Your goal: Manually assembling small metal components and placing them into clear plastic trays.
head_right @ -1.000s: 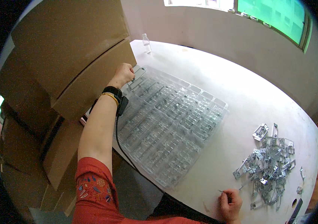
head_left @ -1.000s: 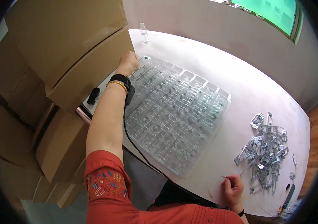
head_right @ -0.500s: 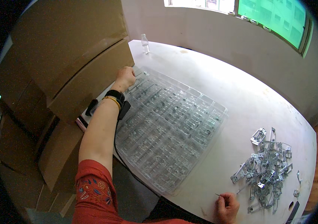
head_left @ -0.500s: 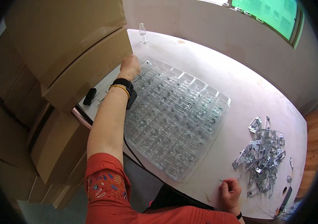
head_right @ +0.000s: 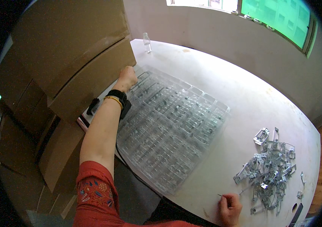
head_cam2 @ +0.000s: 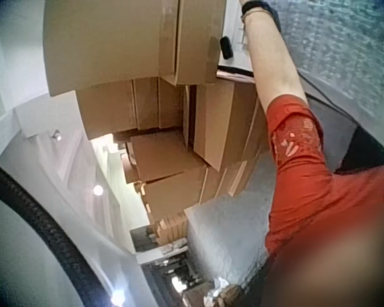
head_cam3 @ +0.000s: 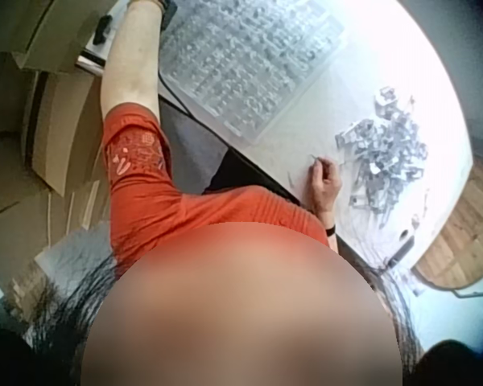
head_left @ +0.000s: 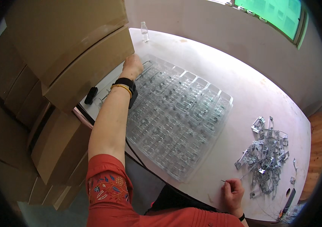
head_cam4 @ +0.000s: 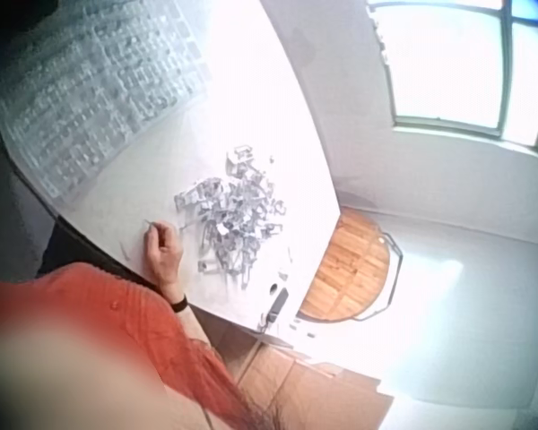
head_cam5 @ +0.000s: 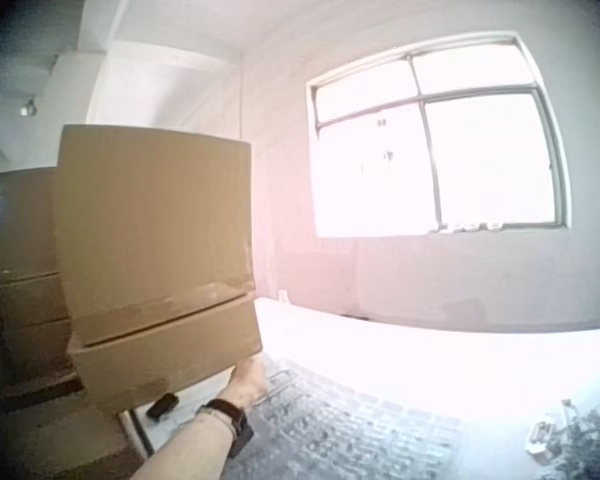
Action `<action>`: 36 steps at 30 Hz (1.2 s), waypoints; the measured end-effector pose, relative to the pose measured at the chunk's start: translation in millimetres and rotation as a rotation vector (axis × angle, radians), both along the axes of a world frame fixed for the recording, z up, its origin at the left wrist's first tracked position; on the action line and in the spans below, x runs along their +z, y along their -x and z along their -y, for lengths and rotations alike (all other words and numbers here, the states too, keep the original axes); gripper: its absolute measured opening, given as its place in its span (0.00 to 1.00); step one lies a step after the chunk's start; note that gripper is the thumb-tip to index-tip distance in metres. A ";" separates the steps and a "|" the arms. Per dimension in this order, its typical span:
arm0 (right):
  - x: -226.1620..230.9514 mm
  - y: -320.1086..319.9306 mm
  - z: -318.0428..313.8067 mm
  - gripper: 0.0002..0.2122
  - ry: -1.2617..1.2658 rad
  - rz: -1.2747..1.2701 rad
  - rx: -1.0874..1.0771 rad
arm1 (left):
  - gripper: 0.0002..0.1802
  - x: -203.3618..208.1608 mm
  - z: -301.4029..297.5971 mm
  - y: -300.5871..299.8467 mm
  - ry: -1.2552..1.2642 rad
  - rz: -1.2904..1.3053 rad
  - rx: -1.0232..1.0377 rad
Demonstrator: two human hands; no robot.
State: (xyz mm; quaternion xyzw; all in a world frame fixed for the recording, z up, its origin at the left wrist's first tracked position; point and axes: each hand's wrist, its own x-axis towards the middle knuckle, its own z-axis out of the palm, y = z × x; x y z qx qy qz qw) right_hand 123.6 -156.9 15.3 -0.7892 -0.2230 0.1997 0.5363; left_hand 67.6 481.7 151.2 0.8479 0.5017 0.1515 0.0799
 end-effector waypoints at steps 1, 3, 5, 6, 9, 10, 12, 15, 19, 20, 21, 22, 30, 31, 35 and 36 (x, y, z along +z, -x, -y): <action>0.2 0.2 0.1 0.02 0.004 0.015 0.005 | 0.17 1.1 2.2 -0.4 -0.001 0.002 -0.002; 0.9 0.2 0.4 0.02 0.007 0.032 0.010 | 0.16 4.0 8.8 1.0 -0.024 0.028 0.051; 3.5 0.1 0.7 0.03 0.001 0.063 0.038 | 0.16 8.6 17.1 5.8 -0.056 0.052 0.052; 7.2 1.0 0.7 0.03 0.000 0.066 0.037 | 0.15 13.6 25.3 6.9 -0.088 0.075 0.048; 21.3 8.4 -1.7 0.02 -0.030 0.071 0.069 | 0.15 33.0 55.3 14.5 -0.196 0.089 -0.043; 25.8 11.0 -2.6 0.02 -0.044 0.063 0.071 | 0.15 39.7 66.2 19.4 -0.199 0.092 -0.038; 34.9 15.6 -2.9 0.02 -0.057 0.058 0.077 | 0.14 50.3 89.6 28.7 -0.243 0.216 -0.114; 43.7 20.1 1.7 0.02 -0.019 0.035 0.111 | 0.10 63.3 128.5 42.8 -0.262 0.302 -0.232; 50.6 22.9 17.6 0.02 -0.054 0.131 0.124 | 0.08 64.2 263.0 53.5 -0.224 0.590 -0.565; 52.5 25.3 21.5 0.01 -0.068 0.140 0.104 | 0.06 65.4 305.7 62.3 -0.172 0.606 -0.679; 46.7 23.4 29.5 0.02 -0.084 0.145 0.103 | 0.08 55.3 340.0 68.6 -0.099 0.635 -0.742; 47.0 24.0 36.0 0.02 -0.079 0.150 0.105 | 0.09 43.3 375.3 73.5 -0.074 0.654 -0.785; 43.7 23.0 84.8 0.03 -0.027 0.161 0.081 | 0.08 -51.5 532.3 83.6 0.242 0.867 -1.036; 41.7 21.2 92.7 0.03 -0.031 0.134 0.060 | 0.06 -56.6 539.2 82.2 0.281 0.878 -1.057; 30.7 9.0 117.6 0.02 -0.085 0.037 0.016 | 0.08 -57.9 552.3 77.1 0.361 0.911 -1.080; 28.5 7.1 122.2 0.02 -0.076 0.020 -0.002 | 0.10 -57.3 553.9 74.0 0.347 0.911 -1.076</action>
